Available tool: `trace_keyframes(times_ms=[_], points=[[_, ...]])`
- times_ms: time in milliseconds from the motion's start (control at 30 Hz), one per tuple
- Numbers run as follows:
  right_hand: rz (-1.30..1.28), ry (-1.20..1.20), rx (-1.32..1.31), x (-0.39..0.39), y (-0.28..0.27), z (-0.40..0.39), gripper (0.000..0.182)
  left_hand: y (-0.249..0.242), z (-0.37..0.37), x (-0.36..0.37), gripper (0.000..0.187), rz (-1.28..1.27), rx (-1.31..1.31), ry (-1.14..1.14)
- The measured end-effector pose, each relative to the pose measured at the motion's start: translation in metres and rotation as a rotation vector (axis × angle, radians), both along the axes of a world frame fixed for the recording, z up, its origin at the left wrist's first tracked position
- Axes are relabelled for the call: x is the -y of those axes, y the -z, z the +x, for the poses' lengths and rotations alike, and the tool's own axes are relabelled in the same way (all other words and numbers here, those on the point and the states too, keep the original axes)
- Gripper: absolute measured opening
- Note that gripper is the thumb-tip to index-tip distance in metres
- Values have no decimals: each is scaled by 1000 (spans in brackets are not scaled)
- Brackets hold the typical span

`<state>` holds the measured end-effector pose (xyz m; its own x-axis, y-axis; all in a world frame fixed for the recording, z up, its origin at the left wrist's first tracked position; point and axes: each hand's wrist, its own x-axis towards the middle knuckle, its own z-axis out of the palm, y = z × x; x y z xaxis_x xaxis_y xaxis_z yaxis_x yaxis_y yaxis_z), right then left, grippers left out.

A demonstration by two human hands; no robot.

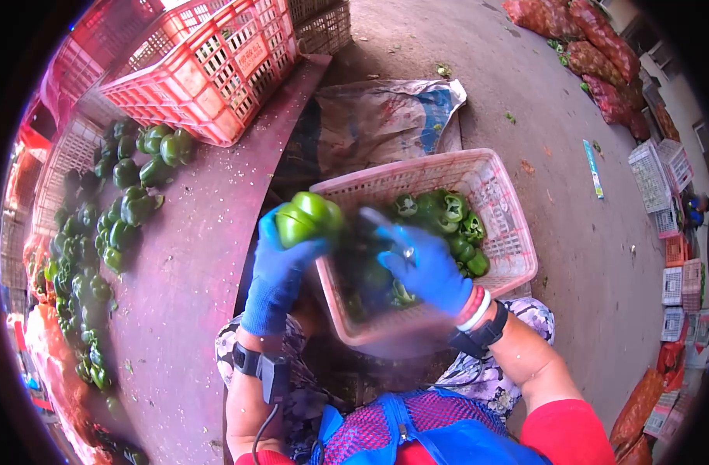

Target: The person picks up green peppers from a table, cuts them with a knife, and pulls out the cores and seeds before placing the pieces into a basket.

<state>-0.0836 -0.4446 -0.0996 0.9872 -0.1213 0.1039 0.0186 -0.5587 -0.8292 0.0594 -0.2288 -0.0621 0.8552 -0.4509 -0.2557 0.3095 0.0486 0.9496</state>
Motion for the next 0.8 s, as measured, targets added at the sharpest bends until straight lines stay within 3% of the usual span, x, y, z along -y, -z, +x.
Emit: trace_keyframes(times_ms=[33,167,267,300,400,433,533,600,667,733,767,800], points=[[172,-29,38,1,-10,6,80,-12,-9,4,71,27,-48,71],[461,-251,-67,-2,-42,20,100,-1,-31,16,70,150,184,423],[540,-204,-125,-4,-42,18,105,0,-28,17,66,28,-2,476],[576,-202,-119,-2,-43,19,105,5,-25,17,63,-29,-93,483],[784,-133,-39,-4,-38,15,93,8,-16,17,77,-83,-216,547],[907,-137,-68,-4,-31,15,80,4,-17,18,73,-147,-247,546],[1096,-111,-123,4,-24,12,66,5,-15,17,72,-253,-183,559],[1337,38,-19,-3,-24,11,63,2,-19,20,85,-336,-200,503],[1503,268,-116,-2,-34,1,71,-4,-18,20,85,-457,-268,524],[1777,-133,-60,25,-15,1,79,-7,-15,18,84,-510,-258,467],[1814,-151,-47,36,-11,-4,82,-2,-11,17,84,-542,-278,406],[1518,-99,-85,43,-26,-3,80,-4,-4,16,85,-521,-247,424]])
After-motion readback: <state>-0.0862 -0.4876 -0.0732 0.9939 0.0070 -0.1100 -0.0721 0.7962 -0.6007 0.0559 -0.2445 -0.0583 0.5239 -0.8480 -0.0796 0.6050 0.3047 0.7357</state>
